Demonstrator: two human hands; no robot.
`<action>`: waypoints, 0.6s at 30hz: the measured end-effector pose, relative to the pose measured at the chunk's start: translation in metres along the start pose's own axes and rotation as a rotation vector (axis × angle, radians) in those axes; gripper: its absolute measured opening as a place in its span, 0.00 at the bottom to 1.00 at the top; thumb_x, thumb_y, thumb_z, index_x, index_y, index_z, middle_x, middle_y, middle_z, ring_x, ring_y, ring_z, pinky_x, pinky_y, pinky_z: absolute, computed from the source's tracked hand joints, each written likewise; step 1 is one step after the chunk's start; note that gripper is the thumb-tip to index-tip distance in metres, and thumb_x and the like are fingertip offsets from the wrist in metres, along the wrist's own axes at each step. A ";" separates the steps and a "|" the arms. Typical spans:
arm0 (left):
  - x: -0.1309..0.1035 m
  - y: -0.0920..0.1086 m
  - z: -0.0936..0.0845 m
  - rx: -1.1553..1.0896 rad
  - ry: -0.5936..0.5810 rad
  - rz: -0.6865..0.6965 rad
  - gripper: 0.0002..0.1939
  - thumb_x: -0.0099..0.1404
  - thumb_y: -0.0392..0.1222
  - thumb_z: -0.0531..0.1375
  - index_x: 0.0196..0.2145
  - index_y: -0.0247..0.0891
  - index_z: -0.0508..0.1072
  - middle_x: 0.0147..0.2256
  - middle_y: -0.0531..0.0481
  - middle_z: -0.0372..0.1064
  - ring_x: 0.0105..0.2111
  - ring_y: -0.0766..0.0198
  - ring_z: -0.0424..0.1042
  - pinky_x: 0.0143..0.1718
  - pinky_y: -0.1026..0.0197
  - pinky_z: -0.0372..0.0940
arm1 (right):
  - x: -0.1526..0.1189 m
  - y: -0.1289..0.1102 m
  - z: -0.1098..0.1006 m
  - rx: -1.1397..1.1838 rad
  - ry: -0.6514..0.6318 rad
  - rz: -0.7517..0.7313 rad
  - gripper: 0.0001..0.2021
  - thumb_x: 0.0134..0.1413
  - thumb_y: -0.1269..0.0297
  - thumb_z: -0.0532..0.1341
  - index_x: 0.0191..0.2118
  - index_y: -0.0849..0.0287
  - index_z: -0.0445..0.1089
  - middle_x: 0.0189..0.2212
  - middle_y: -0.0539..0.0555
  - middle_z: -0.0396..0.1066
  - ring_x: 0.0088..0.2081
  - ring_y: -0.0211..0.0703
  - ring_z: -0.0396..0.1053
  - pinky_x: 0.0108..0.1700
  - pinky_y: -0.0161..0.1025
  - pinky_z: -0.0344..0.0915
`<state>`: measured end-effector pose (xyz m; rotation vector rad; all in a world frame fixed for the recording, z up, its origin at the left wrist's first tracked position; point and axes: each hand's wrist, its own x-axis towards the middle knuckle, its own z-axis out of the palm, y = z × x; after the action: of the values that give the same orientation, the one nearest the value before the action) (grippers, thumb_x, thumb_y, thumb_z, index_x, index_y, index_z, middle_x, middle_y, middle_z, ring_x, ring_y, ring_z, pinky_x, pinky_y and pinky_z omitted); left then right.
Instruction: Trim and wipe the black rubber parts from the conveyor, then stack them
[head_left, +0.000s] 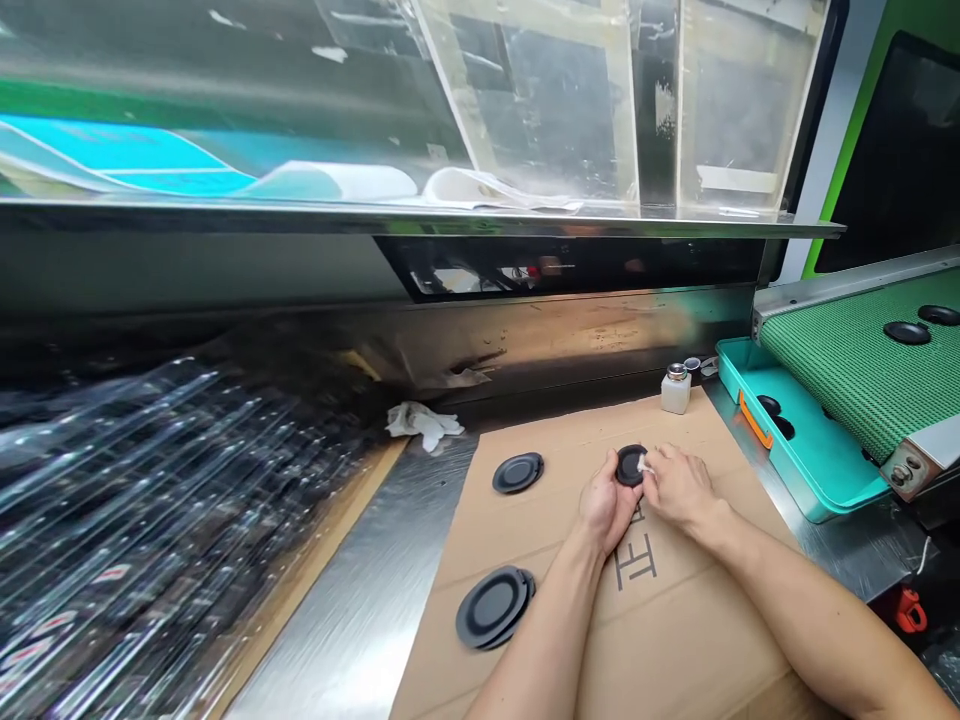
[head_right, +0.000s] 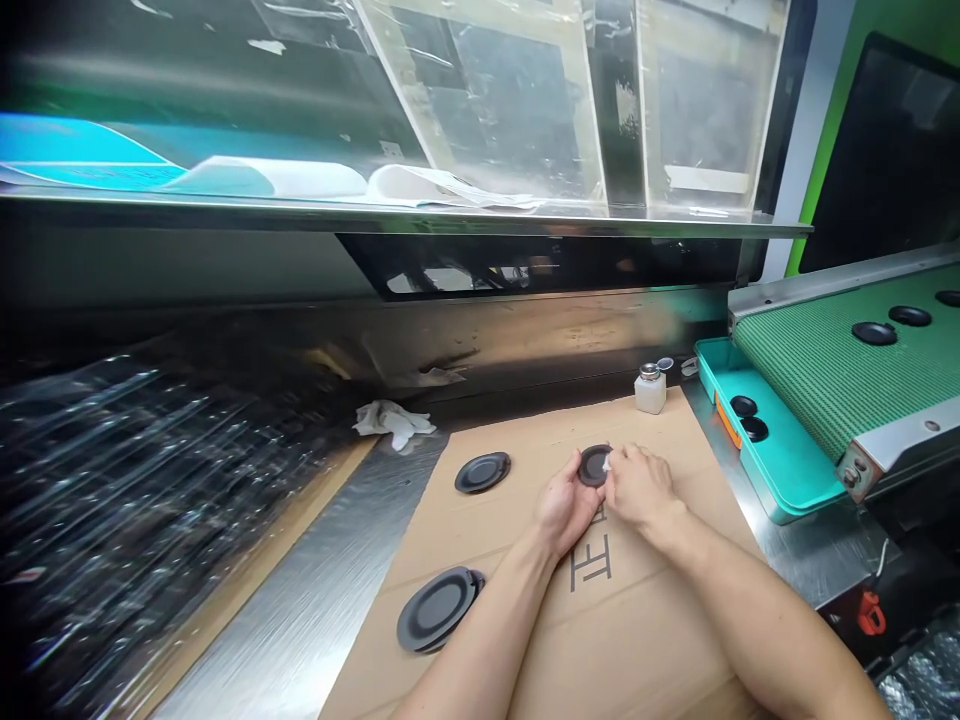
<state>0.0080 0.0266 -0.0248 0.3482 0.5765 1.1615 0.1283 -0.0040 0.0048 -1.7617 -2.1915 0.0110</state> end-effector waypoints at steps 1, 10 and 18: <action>0.000 0.000 0.000 -0.007 -0.014 -0.018 0.19 0.74 0.45 0.49 0.42 0.31 0.76 0.45 0.37 0.77 0.48 0.56 0.76 0.54 0.52 0.69 | -0.001 -0.002 0.000 0.027 -0.013 -0.045 0.07 0.62 0.64 0.56 0.43 0.55 0.70 0.43 0.55 0.71 0.42 0.46 0.68 0.39 0.38 0.61; -0.003 0.001 0.005 0.000 0.016 0.012 0.21 0.76 0.43 0.47 0.46 0.29 0.75 0.45 0.36 0.77 0.49 0.56 0.76 0.55 0.51 0.68 | 0.002 0.007 -0.005 0.073 -0.015 -0.063 0.08 0.62 0.63 0.56 0.43 0.53 0.70 0.42 0.52 0.71 0.41 0.44 0.68 0.38 0.37 0.60; -0.006 0.001 0.007 -0.019 0.022 -0.022 0.20 0.75 0.45 0.47 0.49 0.31 0.74 0.45 0.38 0.77 0.49 0.57 0.76 0.57 0.52 0.67 | 0.001 0.002 -0.001 0.089 0.031 -0.144 0.07 0.61 0.65 0.57 0.40 0.54 0.73 0.41 0.54 0.72 0.45 0.46 0.66 0.44 0.38 0.61</action>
<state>0.0097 0.0222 -0.0175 0.3121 0.5871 1.1501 0.1306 -0.0028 0.0059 -1.5436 -2.2545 0.0459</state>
